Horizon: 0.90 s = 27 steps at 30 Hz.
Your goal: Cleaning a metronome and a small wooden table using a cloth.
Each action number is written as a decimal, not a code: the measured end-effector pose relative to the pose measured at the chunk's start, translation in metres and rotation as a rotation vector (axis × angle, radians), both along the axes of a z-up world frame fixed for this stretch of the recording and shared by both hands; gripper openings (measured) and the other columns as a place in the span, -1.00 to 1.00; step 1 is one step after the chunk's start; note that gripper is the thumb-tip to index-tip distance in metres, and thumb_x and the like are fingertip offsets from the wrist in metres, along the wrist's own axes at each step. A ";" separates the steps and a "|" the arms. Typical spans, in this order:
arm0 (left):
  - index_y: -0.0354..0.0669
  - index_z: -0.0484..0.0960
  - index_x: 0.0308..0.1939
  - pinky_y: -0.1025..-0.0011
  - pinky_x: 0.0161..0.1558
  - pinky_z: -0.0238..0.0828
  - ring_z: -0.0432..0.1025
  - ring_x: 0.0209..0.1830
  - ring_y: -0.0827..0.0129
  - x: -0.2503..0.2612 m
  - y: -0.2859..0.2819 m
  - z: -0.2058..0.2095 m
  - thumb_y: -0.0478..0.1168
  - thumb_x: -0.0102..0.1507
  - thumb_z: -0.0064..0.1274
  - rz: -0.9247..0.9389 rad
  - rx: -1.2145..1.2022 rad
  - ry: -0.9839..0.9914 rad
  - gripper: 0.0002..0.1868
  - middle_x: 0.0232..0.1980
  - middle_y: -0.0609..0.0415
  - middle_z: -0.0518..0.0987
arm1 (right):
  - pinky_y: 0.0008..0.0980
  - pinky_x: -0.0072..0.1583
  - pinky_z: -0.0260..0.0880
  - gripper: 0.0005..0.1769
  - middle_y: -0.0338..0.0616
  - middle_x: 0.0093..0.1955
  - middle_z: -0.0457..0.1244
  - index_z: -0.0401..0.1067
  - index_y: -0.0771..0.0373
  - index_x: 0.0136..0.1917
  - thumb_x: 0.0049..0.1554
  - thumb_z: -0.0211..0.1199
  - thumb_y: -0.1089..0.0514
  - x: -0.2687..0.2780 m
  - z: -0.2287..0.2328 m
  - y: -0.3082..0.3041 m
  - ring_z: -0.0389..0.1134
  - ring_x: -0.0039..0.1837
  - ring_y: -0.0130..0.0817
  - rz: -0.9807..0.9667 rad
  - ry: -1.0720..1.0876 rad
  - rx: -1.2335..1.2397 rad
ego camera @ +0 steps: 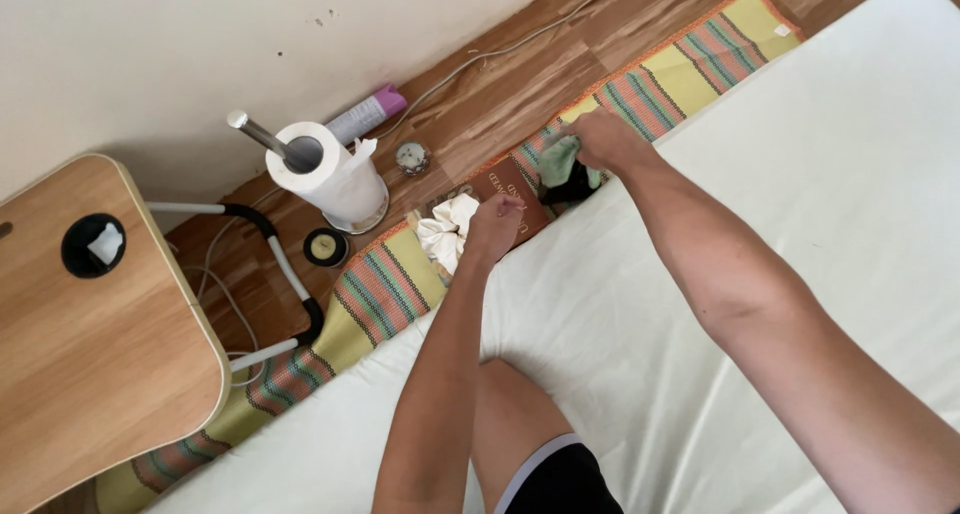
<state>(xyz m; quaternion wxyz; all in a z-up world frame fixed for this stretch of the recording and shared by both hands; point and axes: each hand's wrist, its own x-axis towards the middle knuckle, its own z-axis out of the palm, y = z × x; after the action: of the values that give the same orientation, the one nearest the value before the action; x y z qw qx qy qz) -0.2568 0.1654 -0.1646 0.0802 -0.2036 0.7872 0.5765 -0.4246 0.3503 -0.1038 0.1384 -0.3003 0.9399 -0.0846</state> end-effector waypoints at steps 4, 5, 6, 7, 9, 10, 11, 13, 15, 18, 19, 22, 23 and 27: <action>-0.16 0.70 -0.02 0.42 0.04 0.46 0.57 -0.01 0.35 0.003 -0.002 -0.013 -0.21 0.26 0.06 0.001 0.038 0.048 -0.75 -0.02 0.04 0.71 | -0.07 0.20 0.43 -0.45 0.05 0.04 0.42 0.61 0.02 0.17 -0.07 0.26 0.39 0.000 -0.001 -0.004 0.41 0.14 0.04 0.013 0.048 0.009; -0.15 0.69 -0.01 0.41 0.04 0.45 0.56 0.00 0.34 0.006 -0.002 -0.003 -0.19 0.28 0.05 0.010 0.049 0.003 -0.75 -0.01 0.04 0.70 | -0.08 0.21 0.44 -0.38 0.07 0.04 0.41 0.60 -0.09 0.21 -0.06 0.22 0.42 0.005 0.007 -0.005 0.42 0.13 0.06 -0.004 0.021 0.023; -0.14 0.69 0.00 0.41 0.04 0.44 0.56 0.00 0.34 0.008 -0.002 0.006 -0.17 0.29 0.05 0.020 0.060 -0.042 -0.75 0.00 0.03 0.69 | -0.10 0.22 0.44 -0.30 0.10 0.04 0.40 0.60 -0.19 0.24 -0.05 0.19 0.44 0.009 0.016 -0.006 0.42 0.12 0.07 -0.022 -0.006 0.036; -0.14 0.69 0.00 0.41 0.04 0.44 0.56 0.00 0.34 0.009 -0.003 0.001 -0.17 0.29 0.05 0.022 0.061 -0.043 -0.75 0.00 0.03 0.69 | -0.10 0.22 0.44 -0.30 0.10 0.04 0.40 0.60 -0.19 0.24 -0.05 0.19 0.44 0.004 0.010 -0.005 0.42 0.12 0.07 -0.019 -0.006 0.036; -0.15 0.68 0.00 0.40 0.06 0.46 0.56 0.00 0.31 0.010 -0.004 -0.009 -0.17 0.30 0.04 0.036 0.067 -0.029 -0.75 -0.01 0.02 0.70 | -0.05 0.22 0.39 -0.52 0.06 0.04 0.40 0.62 0.05 0.12 -0.06 0.28 0.38 -0.004 0.000 -0.003 0.39 0.14 0.07 -0.010 0.066 0.048; -0.15 0.68 0.00 0.40 0.06 0.46 0.56 0.00 0.31 0.012 -0.004 -0.004 -0.17 0.30 0.04 0.037 0.066 -0.030 -0.75 -0.01 0.02 0.70 | -0.05 0.22 0.39 -0.52 0.06 0.04 0.40 0.62 0.05 0.12 -0.06 0.28 0.38 -0.009 -0.002 -0.001 0.39 0.14 0.07 -0.009 0.064 0.047; -0.16 0.69 -0.01 0.39 0.06 0.45 0.55 0.02 0.32 0.014 -0.003 0.002 -0.18 0.30 0.04 0.053 0.078 -0.041 -0.75 0.01 0.02 0.69 | -0.09 0.24 0.41 -0.56 0.07 0.03 0.42 0.63 0.09 0.11 -0.03 0.27 0.37 -0.014 -0.004 0.001 0.42 0.13 0.04 0.009 0.069 0.046; -0.16 0.69 -0.02 0.38 0.07 0.44 0.54 0.04 0.33 0.015 -0.002 0.001 -0.19 0.29 0.05 0.068 0.090 -0.051 -0.75 0.03 0.03 0.68 | -0.12 0.27 0.43 -0.60 0.08 0.02 0.43 0.64 0.13 0.09 0.00 0.26 0.37 -0.019 0.005 0.002 0.45 0.12 0.01 0.026 0.074 0.046; -0.17 0.68 -0.02 0.40 0.11 0.41 0.53 0.07 0.35 0.015 -0.001 -0.011 -0.19 0.28 0.05 0.079 0.086 -0.012 -0.75 0.04 0.04 0.68 | -0.11 0.26 0.43 -0.73 0.14 0.01 0.42 0.64 0.22 0.05 0.05 0.34 0.30 -0.017 0.026 0.000 0.46 0.10 0.03 -0.099 -0.006 0.116; -0.20 0.67 -0.04 0.37 0.11 0.40 0.51 0.05 0.31 0.017 0.006 0.004 -0.19 0.29 0.05 0.116 0.123 -0.060 -0.76 0.03 0.03 0.66 | -0.11 0.13 0.49 -0.69 0.15 0.00 0.41 0.61 0.21 0.05 0.00 0.36 0.34 -0.013 0.060 0.002 0.47 0.02 -0.04 -0.176 -0.061 -0.036; -0.20 0.67 -0.04 0.37 0.11 0.40 0.51 0.05 0.31 0.017 0.007 0.000 -0.19 0.29 0.05 0.115 0.124 -0.058 -0.76 0.03 0.03 0.66 | -0.11 0.13 0.49 -0.69 0.15 0.00 0.41 0.61 0.21 0.05 0.00 0.36 0.34 -0.012 0.067 -0.004 0.47 0.02 -0.04 -0.176 -0.059 -0.036; -0.22 0.66 0.04 0.38 0.13 0.40 0.51 0.10 0.29 0.016 0.008 -0.007 -0.17 0.25 0.05 0.135 0.089 -0.027 -0.68 0.06 0.00 0.67 | -0.13 -0.04 0.52 -0.85 0.01 -0.06 0.43 0.58 0.19 0.01 0.14 0.32 0.26 -0.007 0.090 -0.023 0.48 -0.10 -0.17 -0.219 -0.197 -0.016; -0.23 0.56 0.13 0.31 0.18 0.38 0.46 0.16 0.22 0.016 0.006 -0.007 -0.09 0.27 0.10 0.248 0.185 -0.051 -0.59 0.11 -0.07 0.63 | -0.17 -0.08 0.52 -0.84 -0.03 -0.08 0.43 0.58 0.16 0.00 0.12 0.32 0.29 -0.003 0.098 -0.032 0.47 -0.13 -0.20 -0.169 -0.194 -0.018; -0.18 0.20 0.39 -0.10 0.18 0.39 0.33 0.31 0.07 0.029 -0.007 0.040 0.13 0.27 0.15 0.669 0.610 -0.195 -0.22 0.29 -0.06 0.38 | -0.20 -0.15 0.49 -0.79 -0.07 -0.09 0.44 0.60 0.15 0.00 0.08 0.31 0.32 0.024 0.141 -0.069 0.46 -0.16 -0.25 -0.019 -0.191 -0.093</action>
<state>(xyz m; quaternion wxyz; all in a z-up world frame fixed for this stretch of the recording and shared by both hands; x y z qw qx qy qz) -0.2274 0.1589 -0.1245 0.0194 -0.4668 0.4615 0.7542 -0.4010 0.2818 0.0375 0.2127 -0.2881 0.9203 -0.1576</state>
